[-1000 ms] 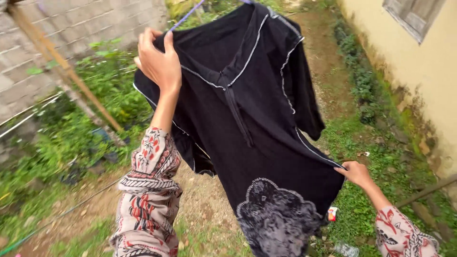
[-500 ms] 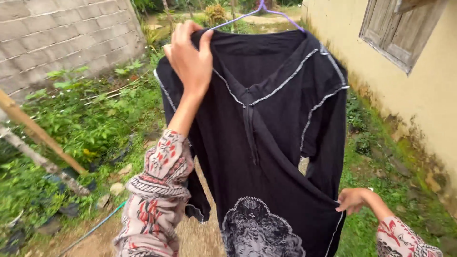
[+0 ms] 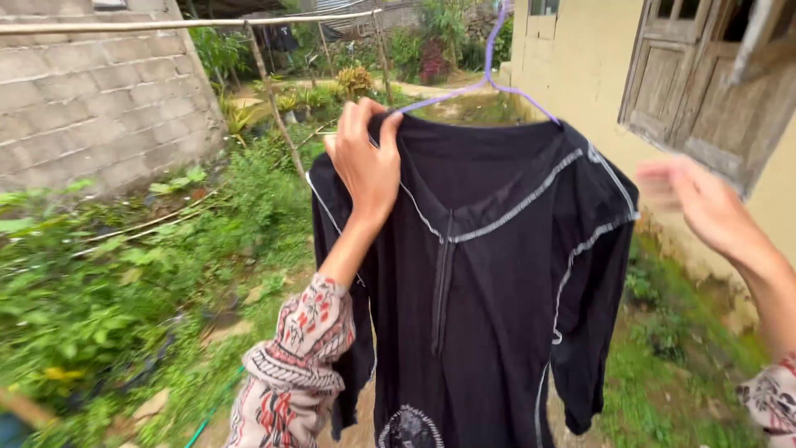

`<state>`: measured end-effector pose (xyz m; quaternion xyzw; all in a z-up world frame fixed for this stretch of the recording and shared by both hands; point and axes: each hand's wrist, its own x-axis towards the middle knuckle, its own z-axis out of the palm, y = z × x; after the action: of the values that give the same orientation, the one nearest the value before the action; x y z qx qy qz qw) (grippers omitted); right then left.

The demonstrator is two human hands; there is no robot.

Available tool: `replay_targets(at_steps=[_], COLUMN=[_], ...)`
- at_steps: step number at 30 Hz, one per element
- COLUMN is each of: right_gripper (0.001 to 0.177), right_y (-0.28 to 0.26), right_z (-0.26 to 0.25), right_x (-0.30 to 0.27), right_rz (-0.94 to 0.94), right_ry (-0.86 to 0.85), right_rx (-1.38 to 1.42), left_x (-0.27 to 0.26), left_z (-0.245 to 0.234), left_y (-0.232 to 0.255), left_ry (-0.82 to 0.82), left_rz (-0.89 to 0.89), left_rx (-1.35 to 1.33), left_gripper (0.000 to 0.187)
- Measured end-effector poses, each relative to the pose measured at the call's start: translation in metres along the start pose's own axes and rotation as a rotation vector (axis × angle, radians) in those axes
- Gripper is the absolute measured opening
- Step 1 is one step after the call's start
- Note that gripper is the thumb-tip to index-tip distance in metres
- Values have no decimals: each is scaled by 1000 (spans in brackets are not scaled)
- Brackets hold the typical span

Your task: Put laundry items on hangers and hang them on a clothesline.

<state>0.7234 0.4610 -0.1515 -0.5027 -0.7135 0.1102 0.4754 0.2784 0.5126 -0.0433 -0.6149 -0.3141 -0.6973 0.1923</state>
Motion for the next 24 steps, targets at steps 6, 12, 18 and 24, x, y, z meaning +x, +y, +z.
replay_targets(at_steps=[6,12,18,24], right_gripper=[35,31,36,41], right_y=[-56,-5,7,54], right_z=[43,71,68,57], right_x=[48,83,125,168], right_rz=[-229,-263,-291,-218], right_ry=[144,361,570,636], right_rx=[-165,-488,-450,-360], left_x=[-11,-6,5,1], left_z=[51,89,148,185], left_y=[-31,-68,-127,-162], left_ry=[-16,-81,-277,-507], left_rz=[-10,-57,19,-102], left_rx=[-41,-160,-437,-432], left_gripper=[19,22,24,28])
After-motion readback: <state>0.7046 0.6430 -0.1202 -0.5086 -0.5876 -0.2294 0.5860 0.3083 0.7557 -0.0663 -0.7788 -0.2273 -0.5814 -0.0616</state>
